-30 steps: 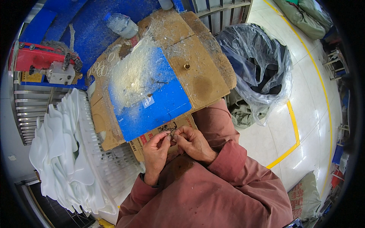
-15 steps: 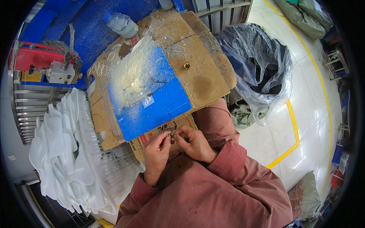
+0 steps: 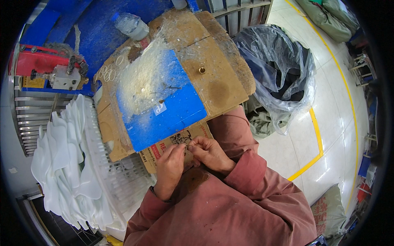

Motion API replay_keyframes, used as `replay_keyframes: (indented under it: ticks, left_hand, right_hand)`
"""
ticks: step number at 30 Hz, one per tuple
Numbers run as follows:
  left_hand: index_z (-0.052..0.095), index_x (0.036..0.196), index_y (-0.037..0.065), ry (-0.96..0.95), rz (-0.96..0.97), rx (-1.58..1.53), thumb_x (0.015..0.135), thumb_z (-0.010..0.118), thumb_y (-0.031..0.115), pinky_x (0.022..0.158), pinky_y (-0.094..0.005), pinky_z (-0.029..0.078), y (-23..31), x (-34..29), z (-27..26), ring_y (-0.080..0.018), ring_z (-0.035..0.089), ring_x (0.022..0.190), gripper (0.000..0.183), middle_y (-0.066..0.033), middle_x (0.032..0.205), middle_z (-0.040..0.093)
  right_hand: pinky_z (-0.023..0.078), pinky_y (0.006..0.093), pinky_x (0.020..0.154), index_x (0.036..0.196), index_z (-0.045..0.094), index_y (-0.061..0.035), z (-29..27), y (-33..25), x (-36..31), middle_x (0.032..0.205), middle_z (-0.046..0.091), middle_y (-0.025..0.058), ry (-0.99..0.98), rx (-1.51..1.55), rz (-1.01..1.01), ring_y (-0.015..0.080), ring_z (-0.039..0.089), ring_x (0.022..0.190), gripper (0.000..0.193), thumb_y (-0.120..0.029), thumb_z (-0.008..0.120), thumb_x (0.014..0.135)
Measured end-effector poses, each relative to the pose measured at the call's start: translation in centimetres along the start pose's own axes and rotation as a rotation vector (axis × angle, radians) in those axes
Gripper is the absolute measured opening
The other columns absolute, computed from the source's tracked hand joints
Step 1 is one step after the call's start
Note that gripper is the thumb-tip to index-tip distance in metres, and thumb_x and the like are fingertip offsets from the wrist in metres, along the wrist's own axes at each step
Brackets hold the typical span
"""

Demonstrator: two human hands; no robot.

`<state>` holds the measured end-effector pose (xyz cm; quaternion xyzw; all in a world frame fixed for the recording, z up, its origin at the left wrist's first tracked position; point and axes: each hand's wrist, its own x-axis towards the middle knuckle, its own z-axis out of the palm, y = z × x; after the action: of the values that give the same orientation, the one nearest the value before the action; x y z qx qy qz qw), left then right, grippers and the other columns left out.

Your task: The person uses a small brush to clean a brass fitting, then inserts a thin wire into it and manipulates the assembly with both hands. The person repeatedly handles the fitting and wire, adjusting and repositioning them on the workbench.

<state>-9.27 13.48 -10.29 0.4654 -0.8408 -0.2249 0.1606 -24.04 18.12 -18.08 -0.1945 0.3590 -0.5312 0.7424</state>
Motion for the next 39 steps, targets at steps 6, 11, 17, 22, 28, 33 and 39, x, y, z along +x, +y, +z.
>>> replay_keyframes:
  ticks: [6,11,17,22,28,33,39]
  left_hand:
    - [0.068,0.104,-0.002,-0.106,-0.081,-0.104,0.088,0.065,0.0,0.071,-0.0394,0.056,-0.1,0.7,-0.8,-0.0306,0.07,0.083,0.016,-0.0174,0.093,0.069]
    - [0.068,0.107,-0.004,-0.197,-0.164,-0.152,0.088,0.066,-0.002,0.07,-0.038,0.056,-0.2,0.9,-1.4,-0.0293,0.07,0.083,0.02,-0.0182,0.093,0.069]
    - [0.067,0.106,-0.002,0.043,0.136,-0.044,0.087,0.064,-0.005,0.069,-0.0365,0.057,0.1,0.4,-0.1,-0.0313,0.07,0.085,0.02,-0.016,0.095,0.069]
    - [0.067,0.104,-0.003,-0.275,-0.003,-0.016,0.088,0.059,-0.003,0.068,-0.0408,0.055,-0.8,1.0,-1.8,-0.0367,0.067,0.084,0.017,-0.0178,0.091,0.067]
    - [0.067,0.097,-0.005,-0.058,0.052,0.028,0.09,0.061,0.002,0.067,-0.0415,0.051,0.6,0.9,-0.4,-0.0356,0.065,0.076,0.012,-0.0176,0.085,0.065]
    - [0.066,0.099,-0.005,-0.12,0.031,-0.096,0.09,0.059,0.001,0.065,-0.043,0.05,-0.3,1.2,-0.9,-0.0377,0.063,0.075,0.013,-0.0186,0.083,0.062]
    - [0.066,0.099,-0.005,-0.246,0.02,0.022,0.09,0.06,0.001,0.063,-0.0433,0.048,0.0,1.4,-1.6,-0.0381,0.06,0.072,0.012,-0.0199,0.08,0.06]
  right_hand:
    - [0.046,0.0262,0.052,0.101,0.056,-0.0038,-0.3,0.1,-0.1,0.069,0.058,-0.0015,0.045,-0.789,-0.495,0.0121,0.057,0.055,0.014,-0.018,0.058,0.102]
    - [0.049,0.0312,0.054,0.103,0.057,-0.0029,-0.1,-0.1,-0.3,0.07,0.06,0.0083,0.047,-0.886,-0.557,0.0192,0.059,0.054,0.012,-0.012,0.061,0.097]
    - [0.051,0.0359,0.057,0.101,0.057,-0.0014,0.1,-0.5,-0.4,0.067,0.055,0.0128,0.035,-0.164,-0.167,0.0204,0.061,0.059,0.012,-0.009,0.063,0.093]
    - [0.051,0.0405,0.054,0.1,0.056,-0.0019,-0.3,0.2,-0.3,0.069,0.061,0.0185,-0.041,-1.224,-0.643,0.0334,0.064,0.058,0.012,-0.006,0.062,0.091]
    - [0.05,0.0396,0.056,0.1,0.056,-0.0014,-0.3,0.8,0.1,0.069,0.059,0.0174,0.053,-0.24,-0.18,0.0304,0.062,0.059,0.014,-0.007,0.064,0.09]
    - [0.048,0.0357,0.05,0.099,0.056,-0.0052,-0.8,1.4,0.1,0.064,0.06,0.0097,0.018,-0.55,-0.316,0.0255,0.062,0.055,0.007,-0.011,0.059,0.097]
    - [0.043,0.0236,0.052,0.104,0.056,-0.007,-0.5,1.7,0.4,0.065,0.055,-0.0037,0.017,-0.783,-0.477,0.0063,0.054,0.055,0.013,-0.02,0.055,0.104]
